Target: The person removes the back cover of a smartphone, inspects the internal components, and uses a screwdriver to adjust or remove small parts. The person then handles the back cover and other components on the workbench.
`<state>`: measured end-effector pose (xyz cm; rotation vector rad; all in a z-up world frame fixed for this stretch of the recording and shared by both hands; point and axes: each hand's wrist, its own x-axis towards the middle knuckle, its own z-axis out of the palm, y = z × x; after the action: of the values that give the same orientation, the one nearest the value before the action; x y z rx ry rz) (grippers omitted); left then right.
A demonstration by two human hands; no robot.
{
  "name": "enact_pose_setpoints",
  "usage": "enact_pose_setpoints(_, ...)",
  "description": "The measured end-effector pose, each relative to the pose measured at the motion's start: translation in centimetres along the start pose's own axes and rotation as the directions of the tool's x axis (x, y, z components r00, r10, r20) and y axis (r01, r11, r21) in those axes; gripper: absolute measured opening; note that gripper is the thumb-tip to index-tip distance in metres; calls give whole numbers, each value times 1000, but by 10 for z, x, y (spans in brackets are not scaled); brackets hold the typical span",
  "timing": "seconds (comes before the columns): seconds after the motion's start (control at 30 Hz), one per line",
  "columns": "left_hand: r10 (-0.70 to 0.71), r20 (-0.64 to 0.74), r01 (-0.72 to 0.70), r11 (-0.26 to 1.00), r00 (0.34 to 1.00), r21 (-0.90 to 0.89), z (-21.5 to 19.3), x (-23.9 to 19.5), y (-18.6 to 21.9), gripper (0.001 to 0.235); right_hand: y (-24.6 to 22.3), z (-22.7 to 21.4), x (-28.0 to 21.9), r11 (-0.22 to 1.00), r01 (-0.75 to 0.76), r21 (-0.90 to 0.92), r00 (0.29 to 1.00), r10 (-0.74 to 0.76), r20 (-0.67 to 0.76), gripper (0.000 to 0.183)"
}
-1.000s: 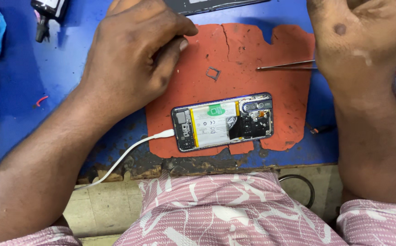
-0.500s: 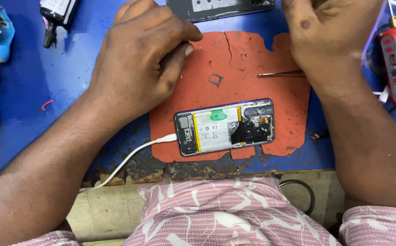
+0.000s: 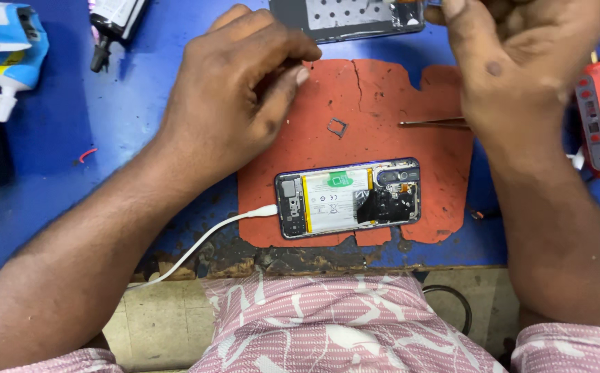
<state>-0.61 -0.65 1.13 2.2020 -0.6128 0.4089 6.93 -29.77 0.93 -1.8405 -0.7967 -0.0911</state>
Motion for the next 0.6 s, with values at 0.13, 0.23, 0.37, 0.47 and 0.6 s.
enact_pose_setpoints(0.13,-180,12,177,951,984,-254,6,-1,0,21,-12,3,-1,983,-26,182,999,30,-21,29)
enact_pose_setpoints(0.23,-136,11,134,948,991,-288,11,0,-2,25,-26,10,-1,893,-211,397,963,260,-73,35)
enact_pose_setpoints(0.37,-134,17,131,929,991,-346,16,-2,-3,27,-37,19,3,835,-224,502,961,276,-30,32)
enact_pose_setpoints(0.47,-149,34,151,914,988,-378,18,-2,-2,19,-41,21,4,833,-228,505,963,269,-9,34)
enact_pose_setpoints(0.6,-208,42,207,898,977,-389,17,-3,2,14,-44,23,3,822,-219,525,965,262,-8,35)
